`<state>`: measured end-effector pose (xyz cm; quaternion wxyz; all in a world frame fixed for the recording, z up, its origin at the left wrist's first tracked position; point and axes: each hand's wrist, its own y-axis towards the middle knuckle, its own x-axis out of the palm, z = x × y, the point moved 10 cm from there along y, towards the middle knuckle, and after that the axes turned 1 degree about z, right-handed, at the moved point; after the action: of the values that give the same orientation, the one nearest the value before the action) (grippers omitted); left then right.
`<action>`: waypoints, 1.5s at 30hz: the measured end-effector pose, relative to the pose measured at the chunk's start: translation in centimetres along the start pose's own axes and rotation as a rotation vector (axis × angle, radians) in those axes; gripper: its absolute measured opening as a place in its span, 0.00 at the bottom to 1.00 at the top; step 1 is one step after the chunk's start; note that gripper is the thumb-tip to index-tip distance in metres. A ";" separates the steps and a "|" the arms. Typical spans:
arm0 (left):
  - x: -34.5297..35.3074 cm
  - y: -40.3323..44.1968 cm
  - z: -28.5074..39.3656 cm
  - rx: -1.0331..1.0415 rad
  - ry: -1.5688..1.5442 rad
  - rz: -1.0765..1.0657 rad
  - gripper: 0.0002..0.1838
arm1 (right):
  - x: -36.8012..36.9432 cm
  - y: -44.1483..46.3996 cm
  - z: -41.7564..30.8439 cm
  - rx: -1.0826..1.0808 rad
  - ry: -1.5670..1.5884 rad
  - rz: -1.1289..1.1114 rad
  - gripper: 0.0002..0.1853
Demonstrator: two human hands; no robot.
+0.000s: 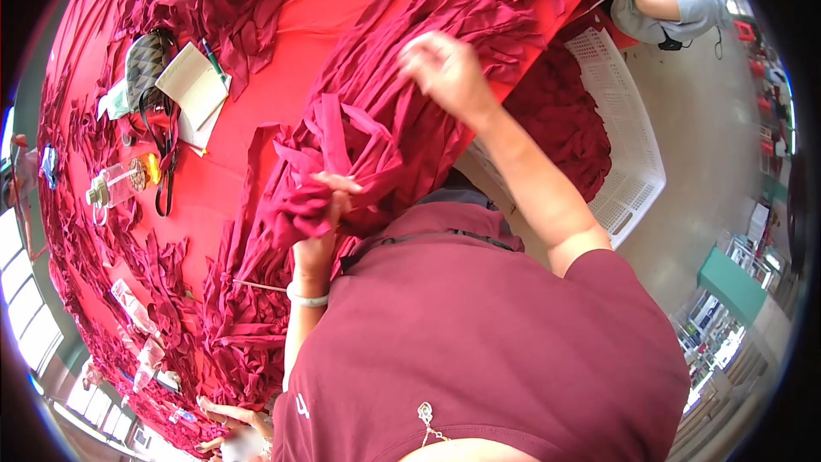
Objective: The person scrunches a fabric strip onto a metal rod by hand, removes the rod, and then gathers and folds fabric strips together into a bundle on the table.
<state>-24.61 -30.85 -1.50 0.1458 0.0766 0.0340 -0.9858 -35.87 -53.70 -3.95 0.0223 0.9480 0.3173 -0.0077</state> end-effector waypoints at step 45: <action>-0.4 2.2 2.9 -0.080 -0.073 0.128 0.28 | 9.4 -5.3 -14.6 -0.337 -0.093 -0.386 0.05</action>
<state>-23.98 -33.14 1.32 0.2126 0.0368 0.0630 -0.9744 -31.54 -43.17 10.18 0.1926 0.8514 0.4879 -0.0024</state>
